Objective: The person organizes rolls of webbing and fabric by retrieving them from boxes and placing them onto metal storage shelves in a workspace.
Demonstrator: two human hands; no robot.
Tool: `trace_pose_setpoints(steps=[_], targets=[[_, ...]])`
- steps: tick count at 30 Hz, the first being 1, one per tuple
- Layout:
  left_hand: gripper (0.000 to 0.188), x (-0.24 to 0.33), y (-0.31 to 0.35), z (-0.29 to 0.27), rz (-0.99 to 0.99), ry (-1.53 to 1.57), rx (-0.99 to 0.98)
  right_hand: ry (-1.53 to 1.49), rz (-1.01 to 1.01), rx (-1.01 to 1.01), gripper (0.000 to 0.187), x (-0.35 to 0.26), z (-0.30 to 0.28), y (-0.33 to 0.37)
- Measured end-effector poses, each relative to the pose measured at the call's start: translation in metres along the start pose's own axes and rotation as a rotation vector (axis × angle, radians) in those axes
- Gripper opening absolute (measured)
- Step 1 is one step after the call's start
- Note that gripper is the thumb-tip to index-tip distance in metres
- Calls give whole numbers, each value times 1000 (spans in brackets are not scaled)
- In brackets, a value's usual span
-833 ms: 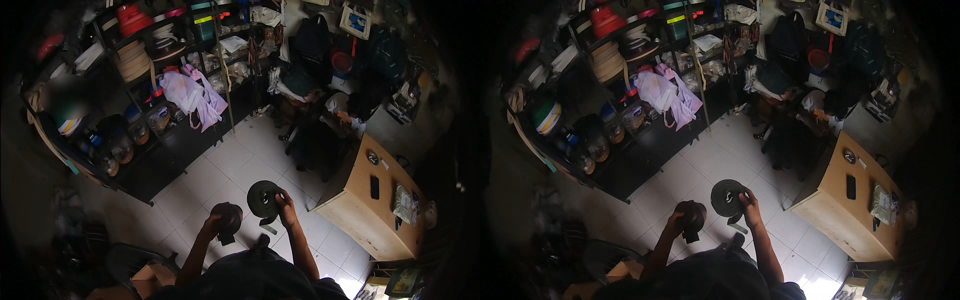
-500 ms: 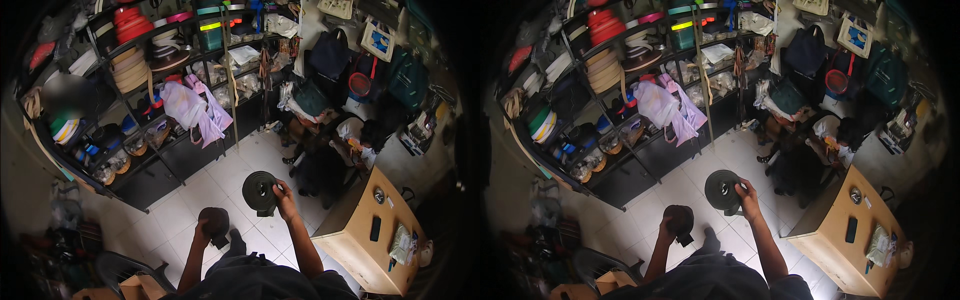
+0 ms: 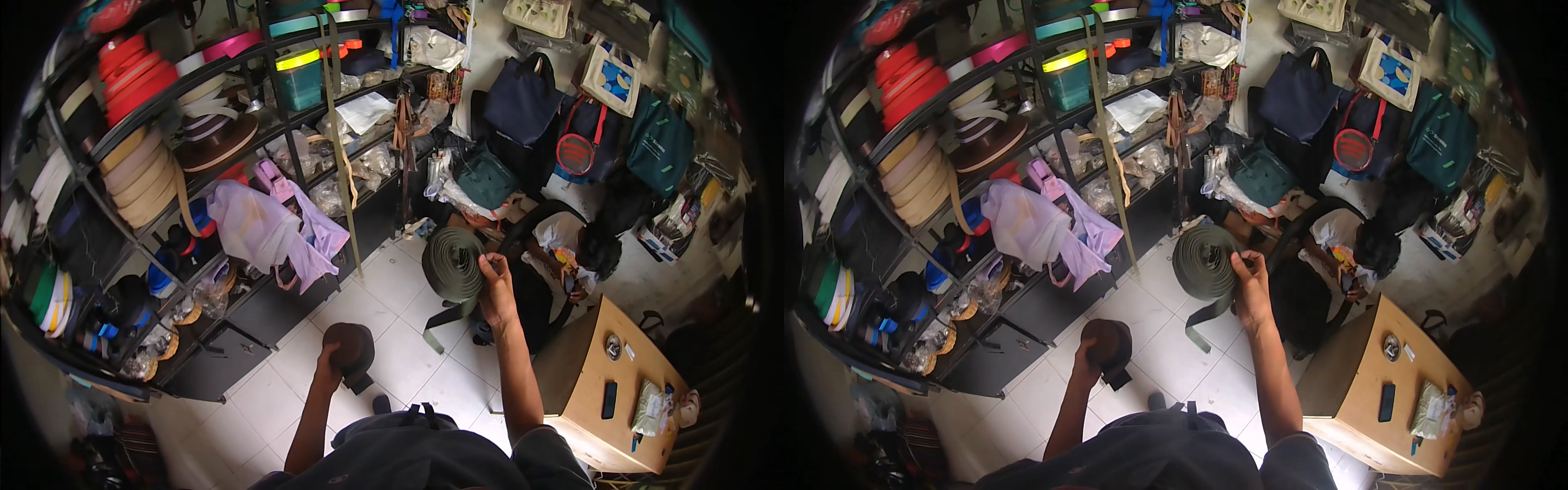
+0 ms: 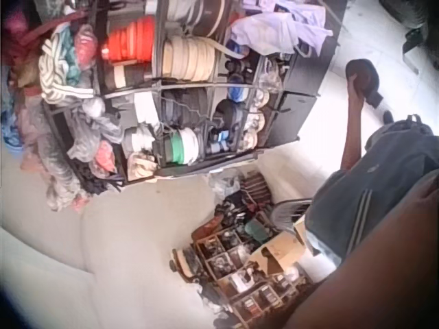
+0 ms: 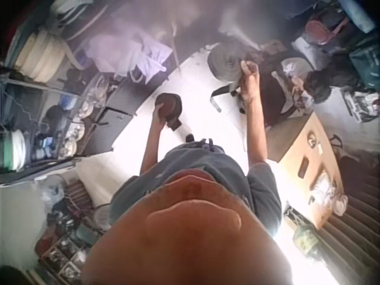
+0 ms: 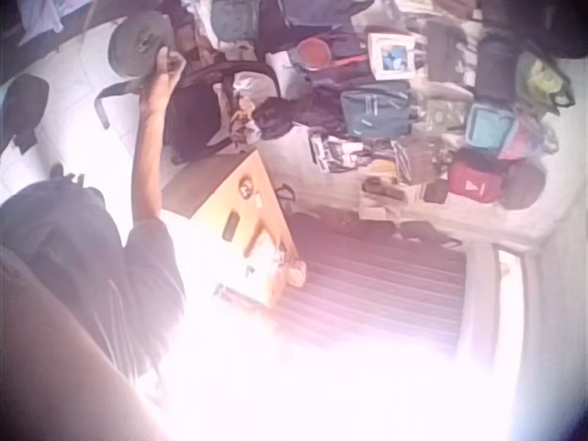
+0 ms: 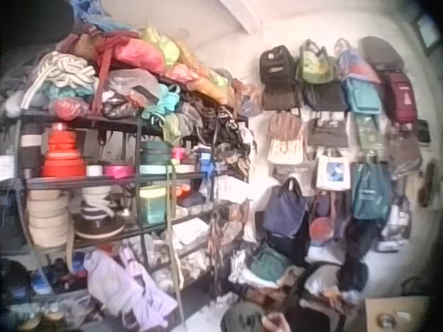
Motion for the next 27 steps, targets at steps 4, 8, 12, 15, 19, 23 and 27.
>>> trace_pose_setpoints(steps=[4, 8, 12, 15, 19, 23, 27], targets=[[56, 28, -36, 58, 19, -20, -57, -98, -27, 17, 14, -15, 7, -57], [56, 46, -74, 93, 41, -63, -65, -82, -27, -13, 23, -28, 9, -113], [54, 55, -112, 123, 52, -80, -73, -113, -41, -59, 19, -43, 8, -173], [53, 57, -142, 140, 61, -41, -66, -156, -11, -102, 16, -68, 14, -215], [56, 57, -188, 155, 169, -74, -8, -139, -38, -194, 15, -100, 21, -292], [56, 62, -203, 205, 259, -43, 46, -175, -1, -344, 16, -132, 49, -355], [55, 80, -233, 270, 290, -11, 53, -242, 3, -410, 17, -128, 72, -406]])
Point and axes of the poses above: each hand's wrist, its own y-axis away from the middle knuckle, its own z-axis out of the palm, x = y × z, the point moved 4 cm from there along -y, towards the middle knuckle, and after that the axes turned 14 degrees about y, right-handed, at the moved point
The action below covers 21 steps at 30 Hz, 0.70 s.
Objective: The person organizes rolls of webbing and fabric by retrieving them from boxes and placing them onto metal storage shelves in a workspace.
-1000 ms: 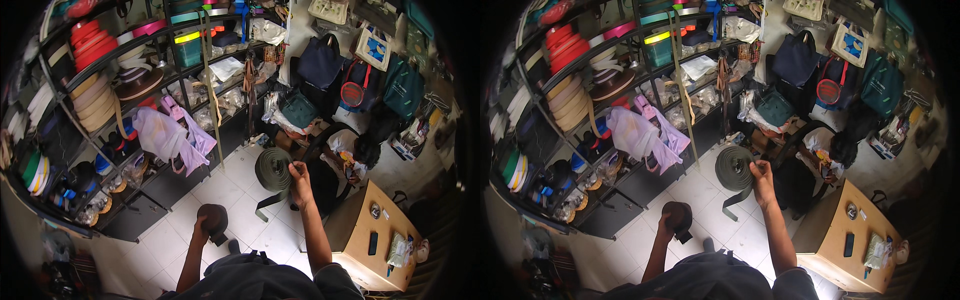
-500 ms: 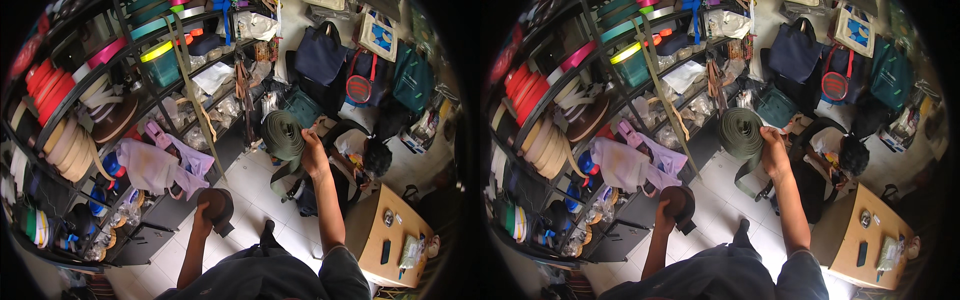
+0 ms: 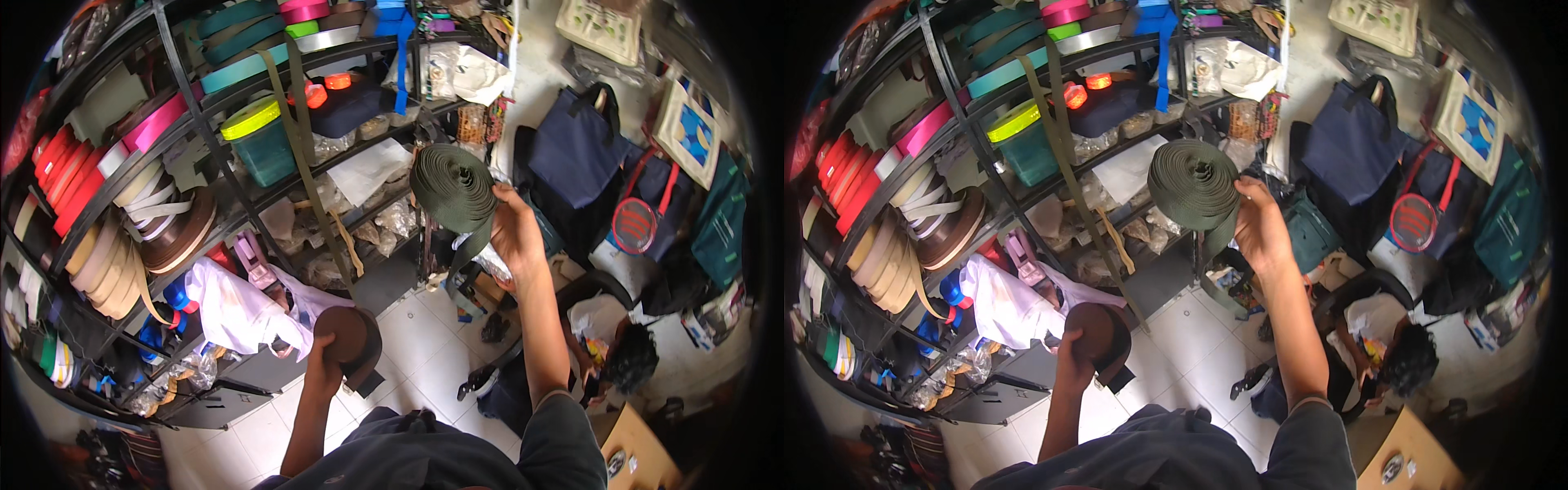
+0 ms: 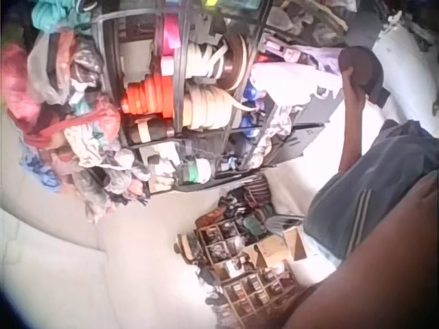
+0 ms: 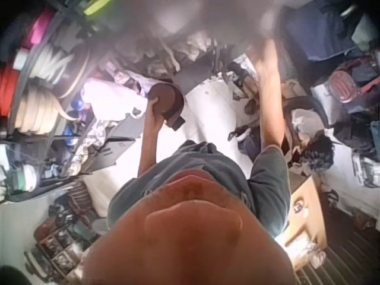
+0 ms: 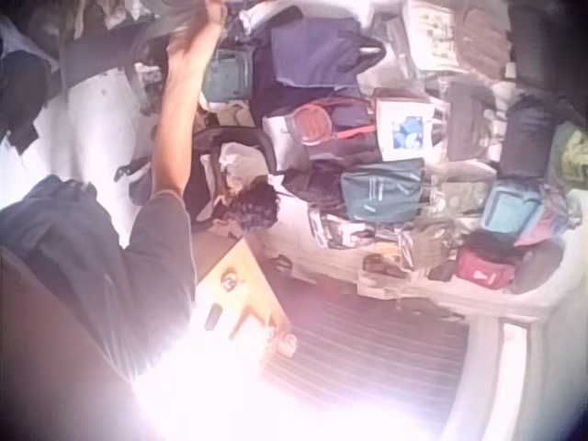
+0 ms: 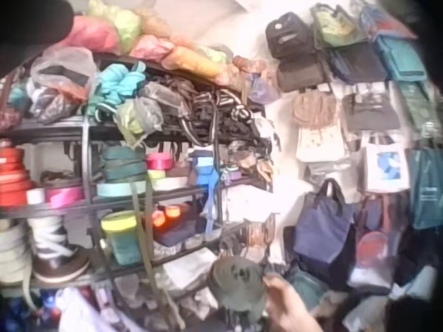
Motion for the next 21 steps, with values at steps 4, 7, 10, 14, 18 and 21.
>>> trace_pose_setpoints(steps=[4, 7, 10, 14, 18, 21], targets=[[54, 25, -30, 52, 36, 14, -103, 24, -2, -4, 20, 6, 10, -58], [54, 37, -50, 62, -13, 15, -106, 67, 23, -14, 24, 0, 24, -107], [54, 41, -75, 67, -65, 52, -137, 197, -53, -57, 30, -28, 42, -166], [55, 51, -101, 76, -98, 75, -184, 234, -207, -65, 33, -72, 86, -240], [55, 60, -119, 70, -74, 71, -125, 124, -421, -133, 30, -103, 127, -340], [54, 57, -130, 63, -57, 89, -93, 110, -478, -89, 29, -125, 144, -416]])
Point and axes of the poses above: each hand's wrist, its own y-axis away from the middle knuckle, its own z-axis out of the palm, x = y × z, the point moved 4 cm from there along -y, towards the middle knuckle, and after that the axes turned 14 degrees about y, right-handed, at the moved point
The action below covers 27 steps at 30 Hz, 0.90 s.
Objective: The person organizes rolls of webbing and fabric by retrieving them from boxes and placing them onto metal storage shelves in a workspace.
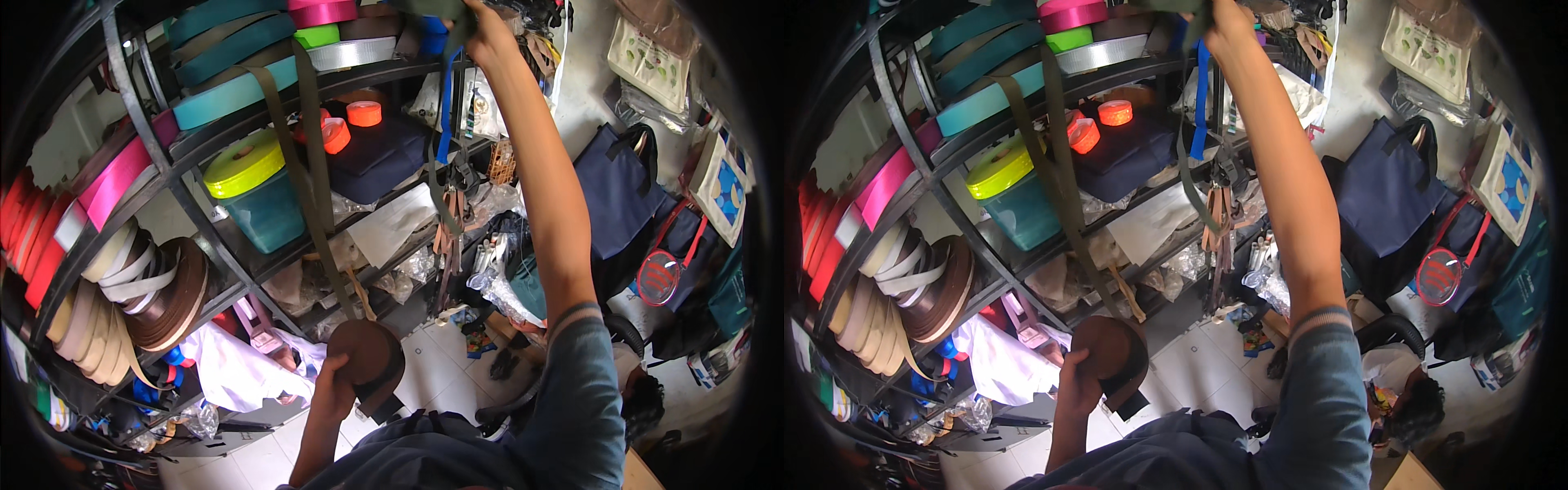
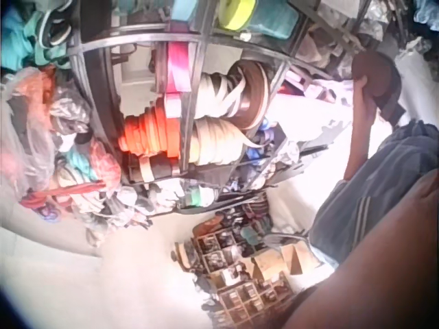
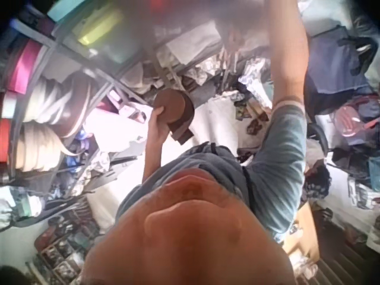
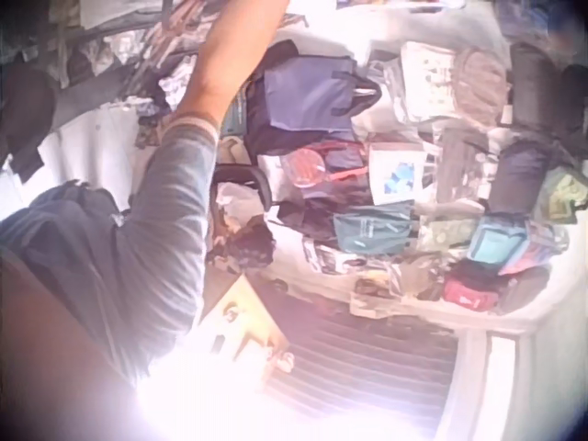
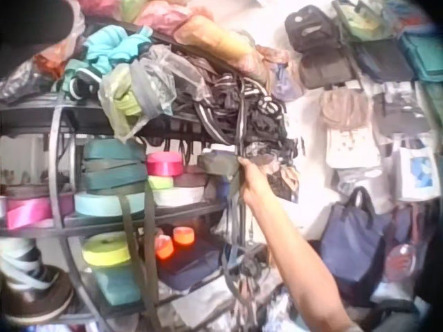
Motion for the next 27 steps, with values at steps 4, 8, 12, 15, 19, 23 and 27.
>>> trace_pose_setpoints(steps=[4, 8, 12, 15, 19, 23, 27], targets=[[53, 6, 1, -5, 99, -18, 90, -70, -42, 163, 16, 8, 36, -56], [54, 1, -2, -6, 200, 40, 134, 57, -91, 222, 20, 5, 62, -76], [55, -10, -9, 2, 235, 73, 140, 289, -233, 297, 33, 28, 68, -108], [56, -18, -14, 8, 246, 63, 156, 368, -237, 284, 41, 39, 74, -102], [56, -29, -21, 13, 227, 50, 168, 493, -187, 308, 46, 42, 72, -92], [57, -39, -25, 9, 181, 46, 201, 891, -239, 192, 60, 26, 64, -87], [58, -46, -30, 11, 141, 44, 206, 1167, -441, 207, 60, 17, 60, -81]])
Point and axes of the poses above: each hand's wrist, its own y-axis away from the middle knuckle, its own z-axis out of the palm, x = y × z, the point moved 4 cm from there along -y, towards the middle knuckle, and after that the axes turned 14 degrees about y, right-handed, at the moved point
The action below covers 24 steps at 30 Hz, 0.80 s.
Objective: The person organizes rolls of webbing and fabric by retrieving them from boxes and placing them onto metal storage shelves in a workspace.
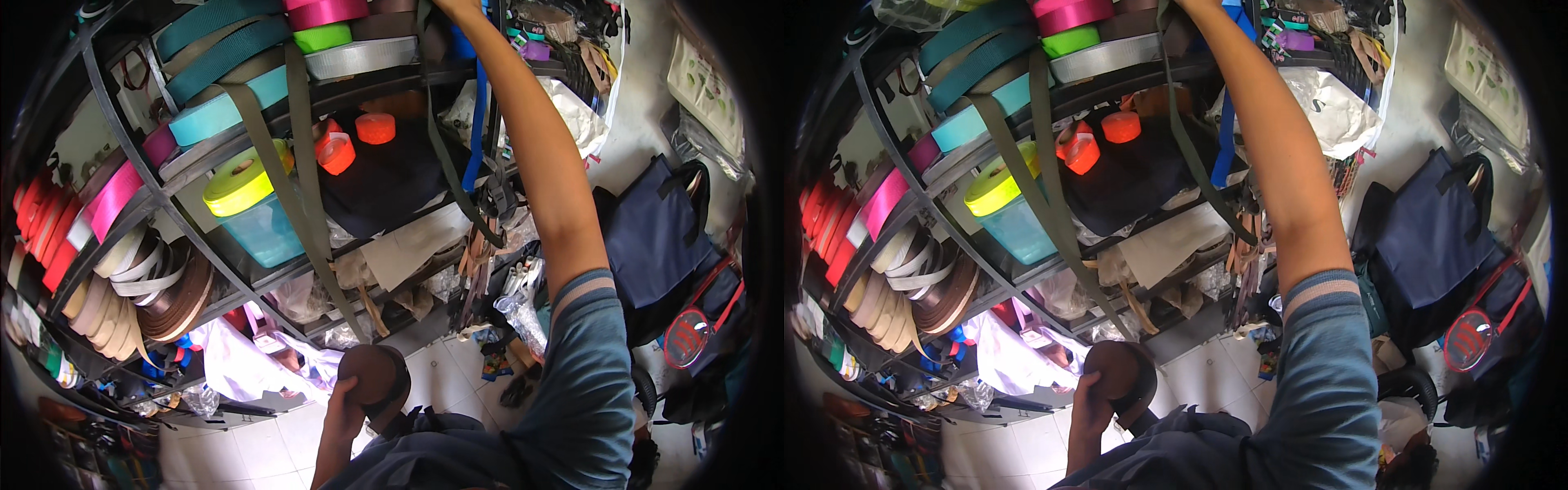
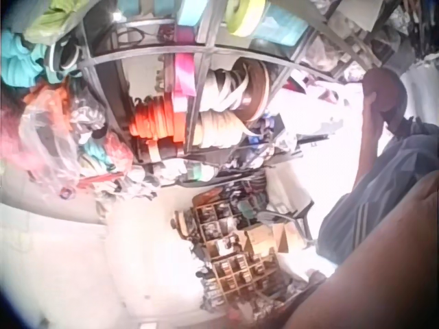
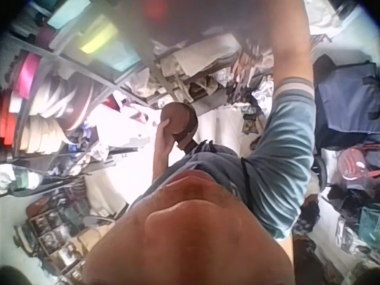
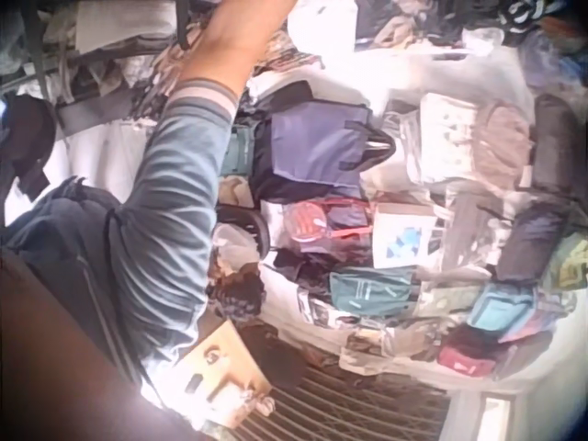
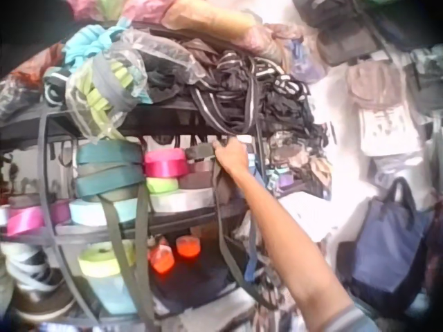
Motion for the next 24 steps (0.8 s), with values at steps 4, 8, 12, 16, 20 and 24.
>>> trace_pose_setpoints(steps=[4, 8, 12, 16, 20, 24], targets=[[58, -8, -5, 1, -35, 9, -10, 236, -368, 314, 61, 22, 16, -6], [60, -3, 5, -7, 10, -1, 28, 239, -537, 134, 60, -6, -22, 30], [61, -11, -3, -17, -34, 5, 32, 468, -668, 119, 43, -12, -27, 37], [60, -7, 3, -18, -31, 5, 55, 465, -701, 185, 31, -16, -21, 27], [60, -10, 2, -13, -75, 22, -3, 395, -687, 190, 31, -20, -32, 19], [59, -11, 0, -21, -72, 31, 22, 232, -760, 160, 33, -10, -19, 19]])
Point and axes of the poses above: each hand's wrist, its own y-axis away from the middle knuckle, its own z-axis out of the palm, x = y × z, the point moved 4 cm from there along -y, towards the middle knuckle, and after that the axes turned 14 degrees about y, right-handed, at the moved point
